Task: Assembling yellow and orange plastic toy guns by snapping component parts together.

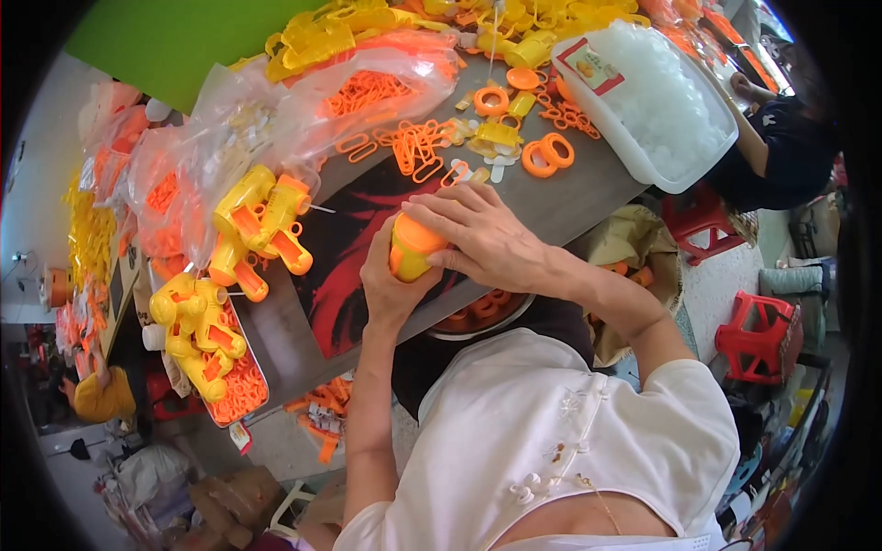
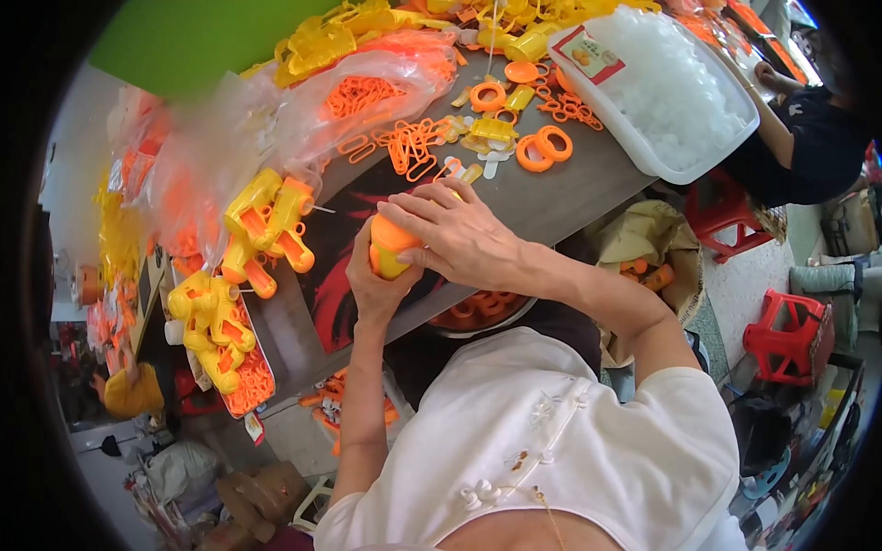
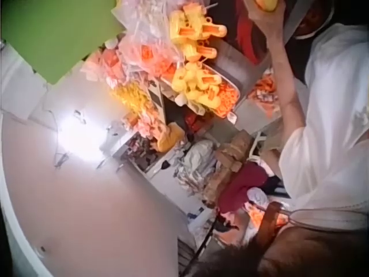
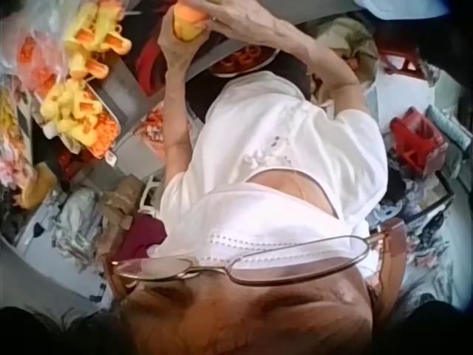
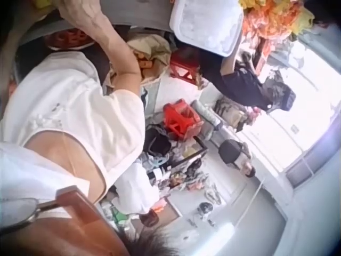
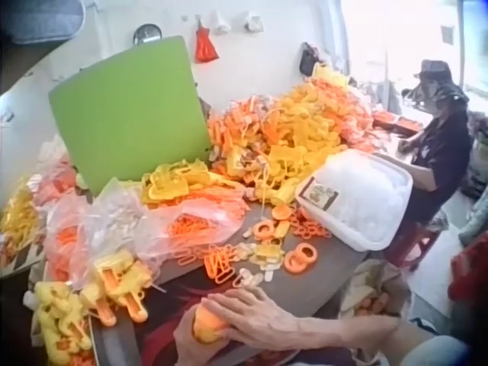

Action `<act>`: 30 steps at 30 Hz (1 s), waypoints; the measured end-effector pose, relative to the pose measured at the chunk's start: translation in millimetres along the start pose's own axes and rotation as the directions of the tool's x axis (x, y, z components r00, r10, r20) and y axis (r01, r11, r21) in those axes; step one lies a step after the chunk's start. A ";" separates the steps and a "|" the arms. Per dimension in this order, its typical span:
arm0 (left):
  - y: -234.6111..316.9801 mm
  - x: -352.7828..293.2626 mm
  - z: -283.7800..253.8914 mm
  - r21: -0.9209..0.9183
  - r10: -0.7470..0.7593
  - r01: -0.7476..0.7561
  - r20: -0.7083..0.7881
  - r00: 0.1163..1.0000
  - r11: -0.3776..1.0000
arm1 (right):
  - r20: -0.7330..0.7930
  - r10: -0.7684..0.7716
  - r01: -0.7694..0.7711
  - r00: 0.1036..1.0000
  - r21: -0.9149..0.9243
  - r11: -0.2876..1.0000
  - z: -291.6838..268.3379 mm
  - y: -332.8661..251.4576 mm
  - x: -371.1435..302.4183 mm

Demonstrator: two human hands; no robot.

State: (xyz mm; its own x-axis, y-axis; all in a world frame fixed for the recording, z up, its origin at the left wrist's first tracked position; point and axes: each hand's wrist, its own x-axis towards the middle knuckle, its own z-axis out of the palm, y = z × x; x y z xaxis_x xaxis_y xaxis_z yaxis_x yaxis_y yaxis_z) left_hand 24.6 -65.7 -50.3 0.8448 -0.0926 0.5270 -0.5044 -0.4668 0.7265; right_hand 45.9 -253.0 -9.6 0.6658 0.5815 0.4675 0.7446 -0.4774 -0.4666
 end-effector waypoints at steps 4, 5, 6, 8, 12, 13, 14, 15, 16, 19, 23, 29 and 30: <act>1.1 -5.7 0.6 0.184 0.195 -0.190 -0.009 0.981 0.964 | -0.019 0.023 -0.023 1.000 0.001 1.000 4.0 -4.7 -10.6; 1.7 -7.7 0.1 0.163 0.214 -0.211 -0.003 0.977 0.964 | -0.032 0.035 -0.035 0.999 -0.023 0.999 -1.0 -5.4 -11.5; 1.3 -11.2 -0.2 0.145 0.215 -0.219 0.044 0.976 0.965 | 0.039 0.103 -0.107 0.994 0.112 0.988 -7.1 -6.5 -12.8; 5.8 -11.9 -2.3 0.074 0.199 -0.208 0.118 0.973 0.975 | 0.098 0.276 -0.293 0.956 0.328 0.898 -12.8 -12.3 -6.1; 3.7 -5.2 2.3 -0.038 0.144 -0.139 0.201 0.969 0.990 | 0.052 0.154 -0.158 0.987 0.529 0.834 10.3 6.8 26.7; 2.1 -5.4 0.1 -0.011 0.145 -0.147 0.253 0.957 0.989 | 0.039 0.156 -0.154 0.987 0.521 0.840 11.3 8.2 28.8; 1.1 -6.2 -2.1 0.016 0.143 -0.155 0.304 0.942 0.988 | 0.190 0.104 -0.189 0.976 0.514 0.836 13.5 7.5 29.0; -3.2 -8.6 -5.3 0.019 0.143 -0.155 0.301 0.943 0.988 | 0.347 0.041 -0.225 0.937 0.509 0.831 20.0 8.3 32.6; -5.7 -10.3 -3.4 0.003 0.177 -0.186 0.297 0.938 0.983 | 0.222 0.018 -0.125 0.975 0.482 0.867 14.4 3.0 28.7; -3.5 -10.2 4.2 -0.022 0.231 -0.234 0.272 0.934 0.972 | 0.073 0.004 -0.039 0.997 0.479 0.877 18.2 -1.2 20.5; -2.7 -6.2 3.3 0.006 0.169 -0.179 0.289 0.942 0.984 | -0.005 0.027 -0.021 1.000 0.496 0.868 24.5 6.3 22.2; -2.2 0.6 -2.2 0.016 -0.011 0.007 0.298 0.954 1.000 | 0.192 0.252 -0.317 0.948 0.569 0.759 19.0 7.2 38.0; 2.6 0.0 -3.1 0.055 -0.045 0.031 0.263 0.964 0.998 | 0.222 0.286 -0.362 0.932 0.583 0.727 21.7 13.7 35.0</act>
State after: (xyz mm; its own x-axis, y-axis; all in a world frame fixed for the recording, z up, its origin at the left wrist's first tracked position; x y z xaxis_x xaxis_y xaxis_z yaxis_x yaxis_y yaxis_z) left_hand 22.8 -64.2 -47.0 0.8837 -0.2997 0.3596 -0.4672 -0.5172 0.7171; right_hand 78.4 -224.9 -15.8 0.8227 0.5519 0.1361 0.2726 -0.1730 -0.9464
